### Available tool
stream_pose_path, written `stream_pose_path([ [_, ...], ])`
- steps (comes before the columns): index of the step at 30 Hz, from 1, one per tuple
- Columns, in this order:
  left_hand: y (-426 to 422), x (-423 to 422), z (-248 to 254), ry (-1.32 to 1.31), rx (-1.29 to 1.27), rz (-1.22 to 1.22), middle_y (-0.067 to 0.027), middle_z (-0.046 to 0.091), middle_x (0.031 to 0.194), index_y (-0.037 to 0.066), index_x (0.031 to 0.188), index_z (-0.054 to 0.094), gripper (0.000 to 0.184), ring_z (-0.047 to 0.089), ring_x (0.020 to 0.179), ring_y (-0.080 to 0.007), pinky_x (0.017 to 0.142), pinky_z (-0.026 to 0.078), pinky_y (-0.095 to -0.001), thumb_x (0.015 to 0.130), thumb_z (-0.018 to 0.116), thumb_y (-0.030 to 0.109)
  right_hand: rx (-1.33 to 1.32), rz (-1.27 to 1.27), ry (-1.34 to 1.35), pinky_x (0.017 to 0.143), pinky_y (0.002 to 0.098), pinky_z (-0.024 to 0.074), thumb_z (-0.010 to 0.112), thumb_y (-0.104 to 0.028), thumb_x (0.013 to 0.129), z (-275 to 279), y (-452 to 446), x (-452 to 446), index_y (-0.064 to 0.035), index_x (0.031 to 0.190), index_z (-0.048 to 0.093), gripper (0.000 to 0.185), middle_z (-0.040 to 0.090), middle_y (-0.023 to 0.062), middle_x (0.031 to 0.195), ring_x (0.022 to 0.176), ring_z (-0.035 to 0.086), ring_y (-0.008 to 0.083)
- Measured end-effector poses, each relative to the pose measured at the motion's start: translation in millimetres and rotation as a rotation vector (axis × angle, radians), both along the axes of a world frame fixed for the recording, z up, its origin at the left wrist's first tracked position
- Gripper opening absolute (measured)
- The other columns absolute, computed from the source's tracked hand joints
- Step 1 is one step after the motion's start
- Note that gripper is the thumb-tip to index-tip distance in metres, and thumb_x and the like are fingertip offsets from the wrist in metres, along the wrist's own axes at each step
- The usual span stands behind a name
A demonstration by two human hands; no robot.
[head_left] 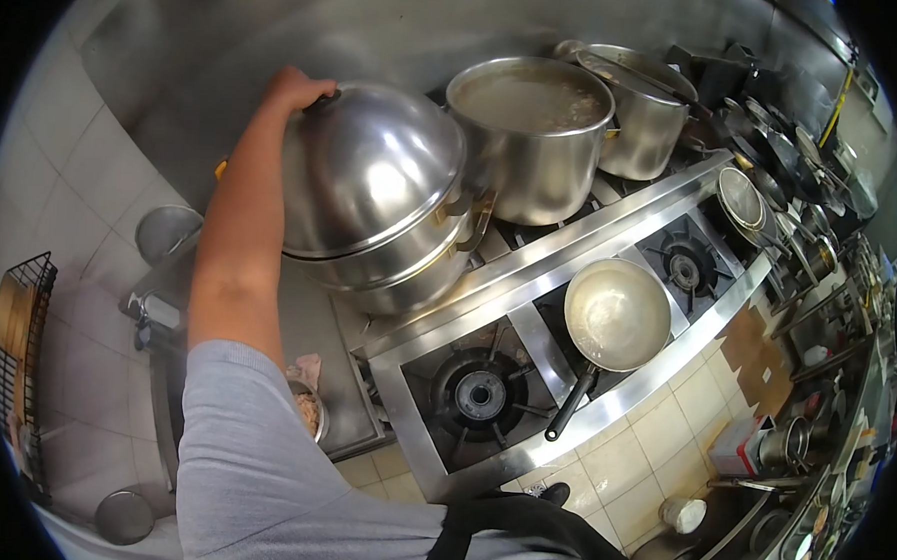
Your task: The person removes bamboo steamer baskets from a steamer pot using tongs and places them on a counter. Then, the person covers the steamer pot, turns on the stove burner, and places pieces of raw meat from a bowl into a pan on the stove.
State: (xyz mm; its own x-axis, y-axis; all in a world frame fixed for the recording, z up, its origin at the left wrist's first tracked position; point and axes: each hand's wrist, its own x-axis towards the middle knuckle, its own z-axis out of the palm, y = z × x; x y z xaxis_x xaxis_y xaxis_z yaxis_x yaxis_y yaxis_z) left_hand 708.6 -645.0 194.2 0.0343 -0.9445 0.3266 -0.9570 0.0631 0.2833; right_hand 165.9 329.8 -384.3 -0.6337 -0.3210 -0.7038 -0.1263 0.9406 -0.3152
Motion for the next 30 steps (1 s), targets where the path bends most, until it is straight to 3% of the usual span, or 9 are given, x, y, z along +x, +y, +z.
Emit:
stream_pose_path([
  [2, 5, -3, 4, -0.01, 0.008, 0.006, -0.0208, 0.067, 0.083, -0.006, 0.078, 0.067, 0.056, 0.065, 0.077, -0.028, 0.071, 0.05, -0.0335, 0.053, 0.07, 0.044, -0.016, -0.009, -0.03, 0.056, 0.0335, 0.0495, 0.068, -0.025, 0.075, -14, 7, -6, -0.0089, 0.121, 0.054, 0.051, 0.06, 0.0097, 0.095, 0.078, 0.059, 0.0203],
  [4, 6, -3, 5, -0.017, 0.017, 0.009, -0.0205, 0.067, 0.083, -0.006, 0.079, 0.067, 0.056, 0.065, 0.077, -0.028, 0.071, 0.05, -0.0335, 0.053, 0.07, 0.044, -0.376, 1.053, 0.841, 0.067, 0.0417, 0.0489, 0.072, -0.03, 0.071, -53, 44, -20, -0.0106, 0.118, 0.055, 0.054, 0.06, 0.0079, 0.099, 0.087, 0.058, 0.0247],
  [7, 5, -5, 5, 0.005, 0.042, 0.011, -0.0198, 0.067, 0.086, -0.005, 0.082, 0.067, 0.057, 0.065, 0.078, -0.028, 0.071, 0.05, -0.034, 0.053, 0.07, 0.044, -0.302, 1.176, 0.966, 0.078, 0.0456, 0.0456, 0.075, -0.035, 0.062, -71, 48, -33, -0.0126, 0.117, 0.056, 0.062, 0.059, 0.0089, 0.108, 0.099, 0.055, 0.0287],
  [11, -8, 4, 3, -0.08, 0.122, -0.011, -0.0191, 0.066, 0.097, -0.004, 0.093, 0.067, 0.064, 0.064, 0.088, -0.0293, 0.078, 0.048, -0.0346, 0.059, 0.069, 0.051, -0.16, 1.004, 0.746, 0.071, 0.0418, 0.0476, 0.077, -0.038, 0.063, -52, 15, -32, -0.0099, 0.109, 0.061, 0.056, 0.063, 0.0119, 0.101, 0.091, 0.059, 0.0284],
  [13, -1, 14, 3, -0.146, 0.198, -0.062, -0.0193, 0.065, 0.105, -0.003, 0.1, 0.066, 0.069, 0.062, 0.097, -0.029, 0.084, 0.046, -0.0345, 0.064, 0.068, 0.056, -0.287, 0.236, 0.36, 0.06, 0.0401, 0.0486, 0.06, -0.021, 0.078, -42, -29, -29, -0.0002, 0.071, 0.064, 0.022, 0.061, 0.0156, 0.064, 0.062, 0.06, 0.0288],
  [18, 27, 2, 13, -0.065, 0.36, -0.374, -0.0118, 0.044, 0.138, 0.002, 0.131, 0.048, 0.08, 0.036, 0.13, -0.0236, 0.109, 0.025, -0.0343, 0.084, 0.045, 0.066, -0.228, 0.268, 0.155, 0.061, 0.0481, 0.0429, 0.056, -0.025, 0.084, -21, -85, -7, -0.0013, 0.078, 0.063, 0.026, 0.062, 0.0166, 0.074, 0.071, 0.058, 0.0335],
  [21, 114, -21, 1, 0.067, -0.526, -0.19, -0.0078, 0.064, 0.114, 0.008, 0.12, 0.059, 0.057, 0.059, 0.108, -0.0201, 0.092, 0.043, -0.0304, 0.084, 0.058, 0.052, -0.37, 0.321, 0.347, 0.062, 0.0488, 0.0432, 0.055, -0.027, 0.085, -31, -123, -6, 0.0039, 0.07, 0.06, 0.035, 0.06, 0.0256, 0.071, 0.068, 0.058, 0.0416],
  [24, 269, -90, -34, 0.203, -0.464, -0.353, -0.0051, 0.064, 0.093, 0.001, 0.099, 0.065, 0.024, 0.057, 0.09, -0.0119, 0.083, 0.043, -0.0236, 0.09, 0.059, 0.023, -0.299, 0.129, 0.202, 0.065, 0.0481, 0.0449, 0.054, -0.029, 0.085, -13, -190, 0, 0.0042, 0.067, 0.06, 0.038, 0.059, 0.0256, 0.068, 0.069, 0.059, 0.041],
  [30, 465, -204, -178, 0.619, 0.866, -1.229, -0.0137, 0.066, 0.086, 0.002, 0.083, 0.065, 0.02, 0.063, 0.078, -0.0219, 0.067, 0.049, -0.0314, 0.085, 0.062, 0.021, -0.536, 0.187, -0.001, 0.072, 0.0365, 0.0493, 0.062, -0.017, 0.079, -20, -280, -11, 0.0009, 0.098, 0.058, 0.027, 0.064, 0.0169, 0.086, 0.081, 0.063, 0.0287],
])
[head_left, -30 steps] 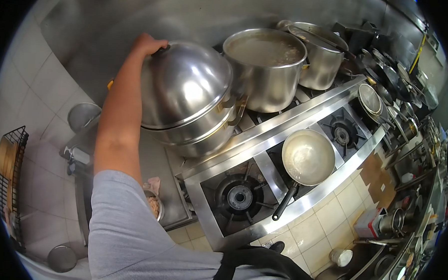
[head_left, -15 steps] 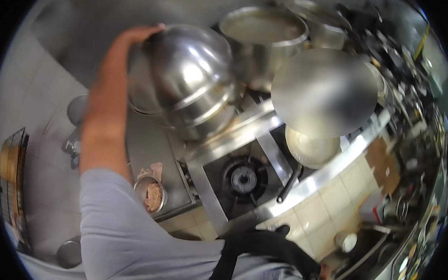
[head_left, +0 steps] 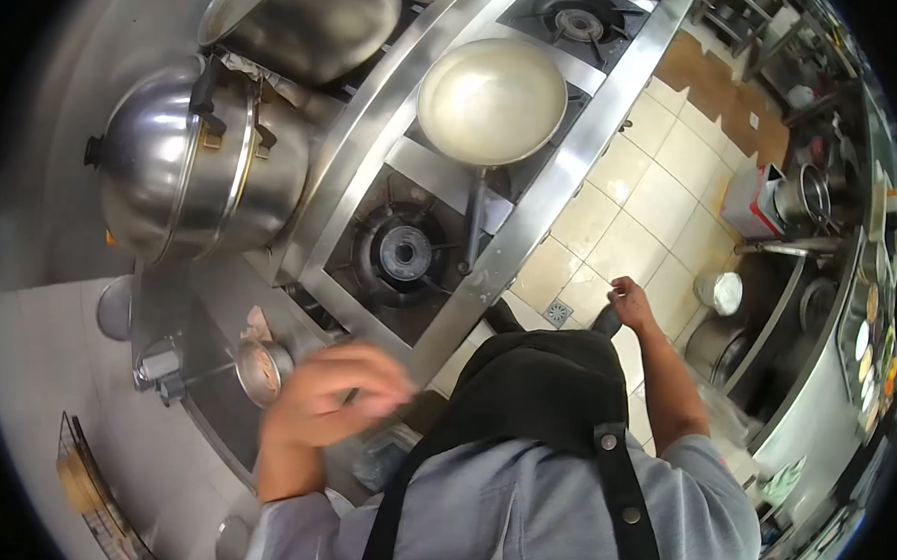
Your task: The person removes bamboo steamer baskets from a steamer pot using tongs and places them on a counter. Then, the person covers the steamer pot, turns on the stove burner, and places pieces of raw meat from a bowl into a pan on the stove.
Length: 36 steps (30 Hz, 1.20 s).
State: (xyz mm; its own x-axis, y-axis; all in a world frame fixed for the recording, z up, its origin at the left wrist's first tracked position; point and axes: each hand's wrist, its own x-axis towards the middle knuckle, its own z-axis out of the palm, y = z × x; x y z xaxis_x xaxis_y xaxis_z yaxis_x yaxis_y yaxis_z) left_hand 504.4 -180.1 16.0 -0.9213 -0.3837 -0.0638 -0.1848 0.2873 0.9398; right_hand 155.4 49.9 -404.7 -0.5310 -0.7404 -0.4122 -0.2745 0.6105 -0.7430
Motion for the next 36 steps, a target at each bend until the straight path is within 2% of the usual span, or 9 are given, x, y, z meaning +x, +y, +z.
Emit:
stream_pose_path([
  [2, 39, -39, -79, -0.389, 0.555, -0.01, -0.0049, 0.065, 0.096, 0.003, 0.098, 0.064, 0.024, 0.059, 0.087, -0.012, 0.072, 0.048, -0.0259, 0.092, 0.055, 0.025, -0.025, 0.071, -0.058, 0.074, 0.0347, 0.0491, 0.062, -0.017, 0.079, -16, -5, -19, 0.0003, 0.099, 0.059, 0.027, 0.064, 0.0158, 0.088, 0.082, 0.063, 0.028],
  [6, 113, -114, -308, -0.633, 0.785, 0.451, -0.0061, 0.063, 0.1, 0.005, 0.112, 0.058, 0.039, 0.06, 0.082, -0.0136, 0.068, 0.05, -0.0272, 0.093, 0.051, 0.038, -0.187, 0.102, -0.171, 0.062, 0.0294, 0.0478, 0.062, -0.02, 0.083, -78, 55, -61, 0.0006, 0.095, 0.058, 0.024, 0.062, 0.0087, 0.073, 0.066, 0.059, 0.0171],
  [9, 123, -170, -438, -0.169, 1.461, 0.706, -0.0141, 0.058, 0.115, 0.005, 0.123, 0.048, 0.048, 0.058, 0.1, -0.0257, 0.078, 0.049, -0.0417, 0.096, 0.036, 0.044, -0.036, 0.187, 0.047, 0.067, 0.0394, 0.0495, 0.063, -0.016, 0.08, -104, 144, -97, 0.002, 0.095, 0.058, 0.024, 0.065, 0.0146, 0.081, 0.073, 0.062, 0.0315],
  [12, 93, -237, -502, 0.047, 1.453, 1.325, -0.0207, 0.036, 0.138, 0.007, 0.141, 0.019, 0.06, 0.041, 0.124, -0.0342, 0.096, 0.039, -0.0517, 0.097, 0.026, 0.047, 0.308, 0.345, 0.301, 0.086, 0.044, 0.0448, 0.065, -0.022, 0.077, -153, 281, -133, 0.001, 0.102, 0.057, 0.035, 0.056, 0.0231, 0.106, 0.101, 0.054, 0.0387],
  [13, 84, -249, -522, 0.163, 1.491, 1.444, -0.0216, 0.028, 0.144, 0.008, 0.145, 0.008, 0.065, 0.035, 0.13, -0.0363, 0.101, 0.034, -0.0537, 0.097, 0.024, 0.049, 0.709, 0.342, 0.224, 0.092, 0.0431, 0.042, 0.065, -0.023, 0.077, -129, 297, -135, -0.0006, 0.108, 0.056, 0.04, 0.055, 0.023, 0.11, 0.108, 0.051, 0.0378],
  [18, 52, -286, -546, 0.724, 1.491, 1.675, -0.0222, 0.029, 0.143, 0.007, 0.144, -0.006, 0.065, 0.036, 0.129, -0.0386, 0.106, 0.028, -0.0546, 0.098, 0.021, 0.045, 0.957, 0.719, 0.181, 0.101, 0.0476, 0.032, 0.057, -0.019, 0.077, -128, 397, -107, -0.0054, 0.105, 0.059, 0.031, 0.051, 0.018, 0.119, 0.118, 0.044, 0.0322],
  [22, 42, -282, -552, 0.96, 1.508, 1.631, -0.026, 0.032, 0.139, 0.004, 0.142, -0.005, 0.062, 0.044, 0.123, -0.0395, 0.105, 0.032, -0.055, 0.1, 0.026, 0.036, 1.028, 0.846, -0.043, 0.09, 0.043, 0.0456, 0.059, -0.015, 0.075, -153, 424, -82, -0.0042, 0.108, 0.055, 0.035, 0.052, 0.017, 0.111, 0.105, 0.055, 0.0322],
  [28, 45, -280, -567, 0.98, 1.47, 1.615, -0.028, 0.043, 0.125, -0.011, 0.128, 0.018, 0.051, 0.051, 0.116, -0.0374, 0.103, 0.038, -0.0506, 0.1, 0.03, 0.03, 0.968, 0.595, 0.011, 0.079, 0.0425, 0.0521, 0.061, -0.004, 0.071, -181, 442, -62, -0.0034, 0.099, 0.052, 0.029, 0.053, 0.0185, 0.103, 0.094, 0.059, 0.0335],
  [36, 46, -282, -580, 0.597, 1.102, 1.716, -0.0188, 0.048, 0.113, -0.006, 0.12, 0.032, 0.044, 0.057, 0.108, -0.0308, 0.099, 0.042, -0.0474, 0.097, 0.043, 0.03, 0.854, 0.54, 0.131, 0.081, 0.0468, 0.045, 0.058, -0.005, 0.07, -191, 442, -83, -0.0015, 0.09, 0.054, 0.02, 0.056, 0.0166, 0.097, 0.094, 0.054, 0.0331],
])
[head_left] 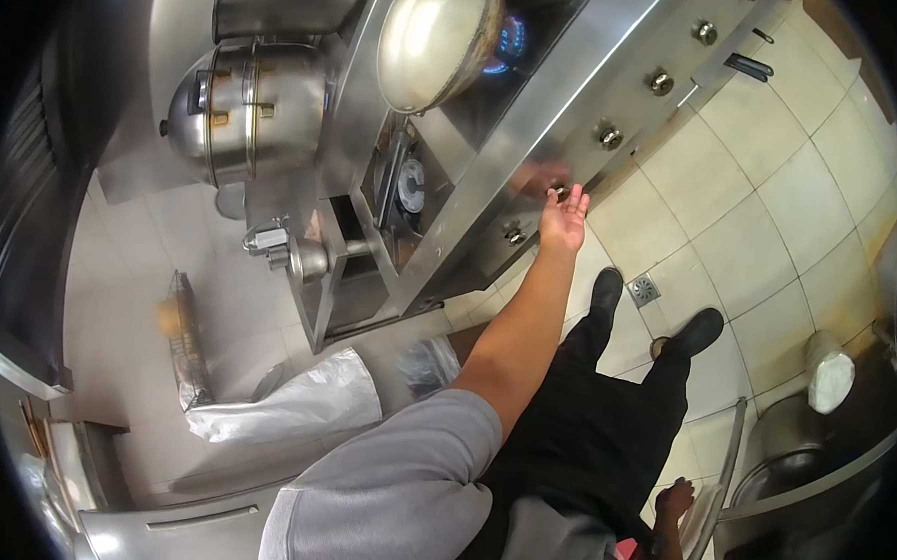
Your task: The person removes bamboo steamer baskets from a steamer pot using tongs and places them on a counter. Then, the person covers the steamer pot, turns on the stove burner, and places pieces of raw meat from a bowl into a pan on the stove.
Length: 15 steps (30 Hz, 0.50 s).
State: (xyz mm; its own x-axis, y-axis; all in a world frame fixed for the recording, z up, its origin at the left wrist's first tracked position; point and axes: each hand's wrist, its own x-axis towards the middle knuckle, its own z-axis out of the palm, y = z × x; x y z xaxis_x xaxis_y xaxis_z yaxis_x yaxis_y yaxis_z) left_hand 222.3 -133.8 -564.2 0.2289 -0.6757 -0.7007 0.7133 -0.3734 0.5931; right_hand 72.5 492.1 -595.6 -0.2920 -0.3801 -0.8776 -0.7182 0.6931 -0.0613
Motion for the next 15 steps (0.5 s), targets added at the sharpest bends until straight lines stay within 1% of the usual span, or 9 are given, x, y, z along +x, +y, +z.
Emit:
stream_pose_path([
  [2, -2, 1, -4, -0.044, 0.025, -0.019, -0.0152, 0.048, 0.109, 0.0, 0.119, 0.036, 0.04, 0.059, 0.104, -0.0276, 0.096, 0.044, -0.046, 0.096, 0.047, 0.031, -0.034, -0.054, -0.028, 0.087, 0.0458, 0.0426, 0.057, -0.004, 0.071, 6, -5, -8, -0.0002, 0.089, 0.054, 0.018, 0.055, 0.0204, 0.098, 0.096, 0.053, 0.0367],
  [3, -3, -1, -4, -0.043, 0.023, -0.022, -0.0152, 0.048, 0.109, 0.0, 0.119, 0.036, 0.04, 0.059, 0.104, -0.0276, 0.096, 0.044, -0.046, 0.096, 0.047, 0.031, -0.043, -0.086, -0.057, 0.088, 0.0464, 0.0415, 0.056, -0.003, 0.072, 6, -5, -13, 0.0008, 0.089, 0.053, 0.018, 0.054, 0.0221, 0.098, 0.097, 0.052, 0.0386],
  [5, -2, -2, -1, -0.059, 0.048, -0.011, -0.0134, 0.048, 0.108, 0.005, 0.12, 0.038, 0.035, 0.06, 0.102, -0.0255, 0.095, 0.045, -0.0451, 0.096, 0.047, 0.029, -0.076, -0.121, -0.061, 0.088, 0.0469, 0.0409, 0.056, -0.003, 0.071, -3, 11, -12, 0.002, 0.089, 0.053, 0.018, 0.054, 0.0234, 0.098, 0.098, 0.051, 0.0401],
  [7, -1, -5, 0, -0.084, 0.055, -0.009, -0.0132, 0.048, 0.109, 0.005, 0.12, 0.038, 0.036, 0.06, 0.102, -0.0252, 0.094, 0.045, -0.0447, 0.096, 0.048, 0.029, -0.108, -0.159, -0.071, 0.089, 0.0474, 0.0404, 0.056, -0.003, 0.071, -20, 33, -8, 0.0031, 0.089, 0.052, 0.019, 0.053, 0.0248, 0.098, 0.099, 0.05, 0.0417],
  [9, -3, -3, 1, -0.121, 0.059, -0.014, -0.0131, 0.048, 0.109, 0.005, 0.121, 0.038, 0.036, 0.06, 0.102, -0.0249, 0.094, 0.044, -0.0443, 0.096, 0.049, 0.029, -0.129, -0.31, -0.07, 0.09, 0.0477, 0.0395, 0.055, -0.001, 0.07, -36, 47, -1, 0.0051, 0.092, 0.051, 0.023, 0.053, 0.0263, 0.096, 0.101, 0.049, 0.0429],
  [10, -3, -1, -1, -0.137, 0.056, -0.027, -0.0134, 0.048, 0.111, 0.005, 0.122, 0.038, 0.037, 0.06, 0.102, -0.0247, 0.095, 0.043, -0.0442, 0.095, 0.049, 0.029, -0.029, -0.301, -0.134, 0.091, 0.0449, 0.0408, 0.054, 0.0, 0.07, -23, 31, -12, 0.0067, 0.098, 0.052, 0.029, 0.055, 0.0273, 0.096, 0.1, 0.051, 0.0421],
  [11, -3, 0, -4, -0.151, 0.053, -0.04, -0.0138, 0.048, 0.113, 0.005, 0.123, 0.038, 0.038, 0.059, 0.102, -0.0245, 0.096, 0.043, -0.0442, 0.095, 0.05, 0.029, -0.029, -0.306, -0.138, 0.091, 0.0449, 0.0408, 0.054, 0.0, 0.07, -20, 27, -11, 0.0067, 0.098, 0.052, 0.029, 0.055, 0.0273, 0.096, 0.1, 0.051, 0.0421],
  [14, -4, -3, -3, -0.177, 0.075, -0.028, -0.0146, 0.048, 0.116, 0.006, 0.125, 0.038, 0.04, 0.059, 0.103, -0.0239, 0.098, 0.04, -0.0444, 0.095, 0.051, 0.029, -0.227, -0.291, -0.08, 0.087, 0.0463, 0.0415, 0.055, 0.001, 0.07, -24, 42, -12, 0.0082, 0.1, 0.052, 0.031, 0.055, 0.0278, 0.095, 0.093, 0.053, 0.0427],
  [15, -5, -5, -1, -0.178, 0.074, -0.029, -0.0146, 0.048, 0.116, 0.006, 0.125, 0.038, 0.04, 0.059, 0.103, -0.0239, 0.098, 0.04, -0.0444, 0.095, 0.051, 0.029, -0.228, -0.292, -0.08, 0.087, 0.0463, 0.0415, 0.055, 0.001, 0.07, -22, 39, -12, 0.0082, 0.1, 0.052, 0.031, 0.055, 0.0278, 0.095, 0.093, 0.053, 0.0427],
])
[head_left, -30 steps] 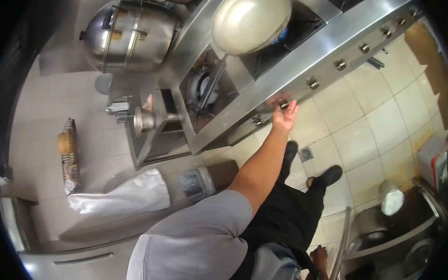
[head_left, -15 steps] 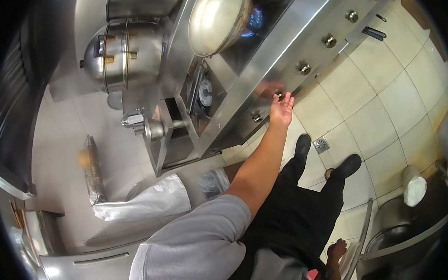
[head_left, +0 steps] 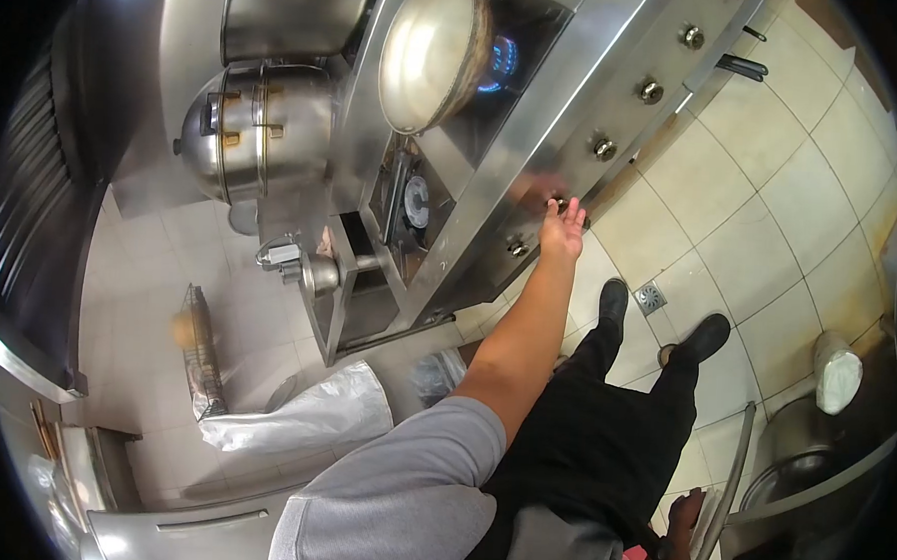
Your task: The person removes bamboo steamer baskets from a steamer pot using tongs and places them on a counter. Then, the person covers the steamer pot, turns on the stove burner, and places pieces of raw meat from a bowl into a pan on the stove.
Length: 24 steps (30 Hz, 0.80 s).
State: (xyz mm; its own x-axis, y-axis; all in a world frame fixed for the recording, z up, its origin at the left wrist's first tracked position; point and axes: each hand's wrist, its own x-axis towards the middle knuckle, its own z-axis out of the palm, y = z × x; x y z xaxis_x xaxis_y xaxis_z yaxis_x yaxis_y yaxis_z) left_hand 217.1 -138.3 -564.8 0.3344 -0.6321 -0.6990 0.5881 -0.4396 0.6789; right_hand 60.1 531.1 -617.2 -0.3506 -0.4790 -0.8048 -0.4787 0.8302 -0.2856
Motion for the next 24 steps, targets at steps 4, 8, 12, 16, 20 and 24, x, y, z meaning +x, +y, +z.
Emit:
stream_pose_path([
  [4, 3, -4, 5, -0.037, -0.002, -0.016, -0.0145, 0.049, 0.114, 0.005, 0.123, 0.038, 0.039, 0.059, 0.101, -0.0231, 0.099, 0.04, -0.0433, 0.095, 0.05, 0.028, 0.003, -0.072, -0.002, 0.086, 0.0475, 0.0412, 0.057, 0.0, 0.071, 1, -1, -3, 0.0079, 0.099, 0.051, 0.03, 0.054, 0.028, 0.096, 0.094, 0.052, 0.0429],
  [8, 3, -4, 5, -0.11, 0.006, -0.057, -0.0125, 0.05, 0.112, 0.005, 0.12, 0.043, 0.035, 0.06, 0.098, -0.0223, 0.099, 0.041, -0.0413, 0.095, 0.051, 0.028, 0.042, -0.128, -0.005, 0.083, 0.0463, 0.0418, 0.058, -0.002, 0.071, 3, -12, -6, 0.0066, 0.1, 0.05, 0.031, 0.052, 0.0262, 0.097, 0.093, 0.052, 0.0412],
  [12, 0, -9, 6, -0.17, 0.042, -0.039, -0.011, 0.051, 0.112, 0.007, 0.119, 0.046, 0.034, 0.06, 0.097, -0.0216, 0.099, 0.039, -0.0407, 0.094, 0.053, 0.027, 0.02, -0.169, -0.027, 0.082, 0.0446, 0.0417, 0.059, -0.002, 0.072, 14, -32, -11, 0.0056, 0.1, 0.05, 0.03, 0.051, 0.024, 0.095, 0.092, 0.052, 0.0394],
  [16, -1, -11, 5, -0.224, 0.058, -0.031, -0.0087, 0.055, 0.109, 0.008, 0.117, 0.05, 0.032, 0.06, 0.094, -0.0198, 0.096, 0.04, -0.039, 0.092, 0.057, 0.026, -0.113, -0.141, 0.044, 0.079, 0.0435, 0.0406, 0.058, -0.002, 0.072, 5, -33, -11, 0.0051, 0.1, 0.05, 0.03, 0.049, 0.0228, 0.094, 0.09, 0.051, 0.0384],
  [20, 0, -13, 5, -0.264, 0.062, -0.006, -0.0062, 0.057, 0.111, 0.008, 0.117, 0.051, 0.033, 0.059, 0.095, -0.0198, 0.094, 0.039, -0.0379, 0.09, 0.06, 0.023, -0.036, -0.197, 0.02, 0.079, 0.0433, 0.0401, 0.058, -0.002, 0.073, 1, -35, -14, 0.0048, 0.099, 0.05, 0.028, 0.049, 0.0227, 0.096, 0.089, 0.05, 0.0385],
  [24, 0, -7, 3, -0.233, 0.039, -0.029, -0.0081, 0.055, 0.114, 0.007, 0.119, 0.049, 0.033, 0.058, 0.1, -0.0211, 0.096, 0.039, -0.0389, 0.091, 0.059, 0.023, -0.047, -0.187, 0.025, 0.079, 0.0436, 0.0402, 0.059, -0.002, 0.074, 4, -35, -16, 0.0047, 0.099, 0.05, 0.027, 0.049, 0.0223, 0.095, 0.089, 0.05, 0.038],
])
